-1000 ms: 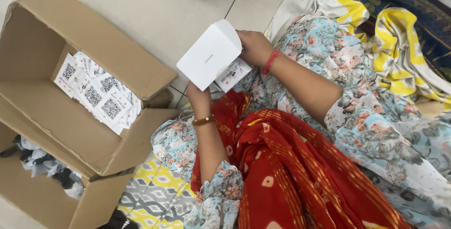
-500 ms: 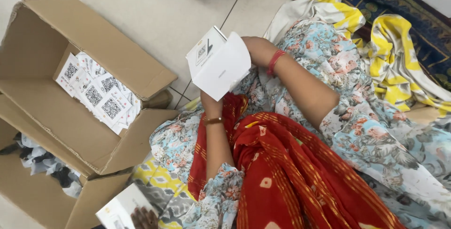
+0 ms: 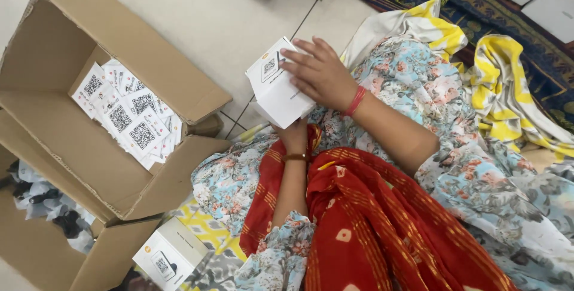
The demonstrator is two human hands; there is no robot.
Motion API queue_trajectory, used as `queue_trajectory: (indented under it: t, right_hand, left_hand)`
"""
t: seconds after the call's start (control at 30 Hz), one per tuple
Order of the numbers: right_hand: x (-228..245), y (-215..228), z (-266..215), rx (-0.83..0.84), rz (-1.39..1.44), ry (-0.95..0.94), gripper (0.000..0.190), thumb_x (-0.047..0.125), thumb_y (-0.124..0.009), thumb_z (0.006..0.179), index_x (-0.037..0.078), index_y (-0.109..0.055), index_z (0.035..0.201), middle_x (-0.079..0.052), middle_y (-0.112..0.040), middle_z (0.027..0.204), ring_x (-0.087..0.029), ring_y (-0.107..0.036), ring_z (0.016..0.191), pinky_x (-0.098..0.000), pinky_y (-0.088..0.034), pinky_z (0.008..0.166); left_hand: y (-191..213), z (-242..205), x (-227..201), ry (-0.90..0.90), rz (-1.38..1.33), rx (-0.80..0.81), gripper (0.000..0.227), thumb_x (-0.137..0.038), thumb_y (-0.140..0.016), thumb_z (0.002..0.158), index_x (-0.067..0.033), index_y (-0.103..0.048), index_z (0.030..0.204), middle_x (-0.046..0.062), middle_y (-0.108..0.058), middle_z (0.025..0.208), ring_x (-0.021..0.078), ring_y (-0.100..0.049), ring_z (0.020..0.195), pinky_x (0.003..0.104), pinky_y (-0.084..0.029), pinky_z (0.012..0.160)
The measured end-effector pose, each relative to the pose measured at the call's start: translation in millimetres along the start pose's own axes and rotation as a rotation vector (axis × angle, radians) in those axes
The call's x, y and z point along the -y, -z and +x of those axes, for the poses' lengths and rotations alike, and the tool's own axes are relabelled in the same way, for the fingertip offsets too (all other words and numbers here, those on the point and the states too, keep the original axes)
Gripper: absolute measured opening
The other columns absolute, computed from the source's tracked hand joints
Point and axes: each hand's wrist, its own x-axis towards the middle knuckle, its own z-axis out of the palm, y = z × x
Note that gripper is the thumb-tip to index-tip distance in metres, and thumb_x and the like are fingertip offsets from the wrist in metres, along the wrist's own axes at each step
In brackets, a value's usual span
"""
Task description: The person packs small electronic components into retail boxes and applies QR code labels.
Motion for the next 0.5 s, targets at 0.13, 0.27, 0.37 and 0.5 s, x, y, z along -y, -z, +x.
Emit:
queue_trajectory:
  t: [0.13, 0.27, 0.37, 0.5]
  right_hand:
    - [13.5, -8.2, -3.6, 0.361, -0.11, -0.033, 0.03, 0.027, -0.067, 0.094, 0.021, -0.073, 0.123, 0.002, -0.061, 0.141, -0.027, -0.044, 0.141, -0.0587, -0.025, 0.12]
    - [-12.5, -35.0, -21.2, 0.556, -0.169, -0.139, 0.034, 0.017, -0.067, 0.085, 0.027, -0.075, 0.116, 0.007, -0.06, 0.142, -0.025, -0.042, 0.141, -0.0606, -0.024, 0.116]
    - [-24.5, -51.4, -32.4, 0.608, -0.174, -0.174, 0.036, 0.012, -0.066, 0.083, 0.029, -0.077, 0.113, 0.008, -0.059, 0.143, -0.025, -0.042, 0.143, -0.0566, -0.027, 0.115]
    - [-56.3, -62.2, -42.4, 0.32, 0.178, -0.396, 0.031, 0.019, -0.064, 0.091, 0.019, -0.072, 0.122, -0.003, -0.062, 0.143, -0.027, -0.054, 0.137, -0.0406, -0.042, 0.115]
  left_hand:
    - [11.0, -2.6, 36.8, 0.387, -0.496, 0.223, 0.055, -0.002, -0.068, 0.083, -0.0031, -0.055, 0.136, 0.021, -0.059, 0.142, 0.0365, -0.055, 0.134, 0.041, -0.044, 0.113]
    - [66.2, 6.7, 40.3, 0.925, -0.835, 0.274, 0.057, 0.008, -0.051, 0.089, -0.0025, -0.047, 0.145, 0.019, -0.051, 0.154, 0.0271, -0.054, 0.14, 0.036, -0.043, 0.113]
    - [68.1, 13.5, 31.5, 0.861, -0.942, -0.064, 0.049, -0.012, -0.053, 0.1, -0.0053, -0.046, 0.148, 0.019, -0.05, 0.155, 0.0284, -0.051, 0.142, 0.037, -0.045, 0.118]
    - [58.4, 21.4, 0.6, 0.766, -0.669, 0.107, 0.058, -0.039, -0.048, 0.106, -0.0084, -0.04, 0.155, 0.017, -0.045, 0.159, 0.0322, -0.044, 0.145, 0.045, -0.039, 0.117]
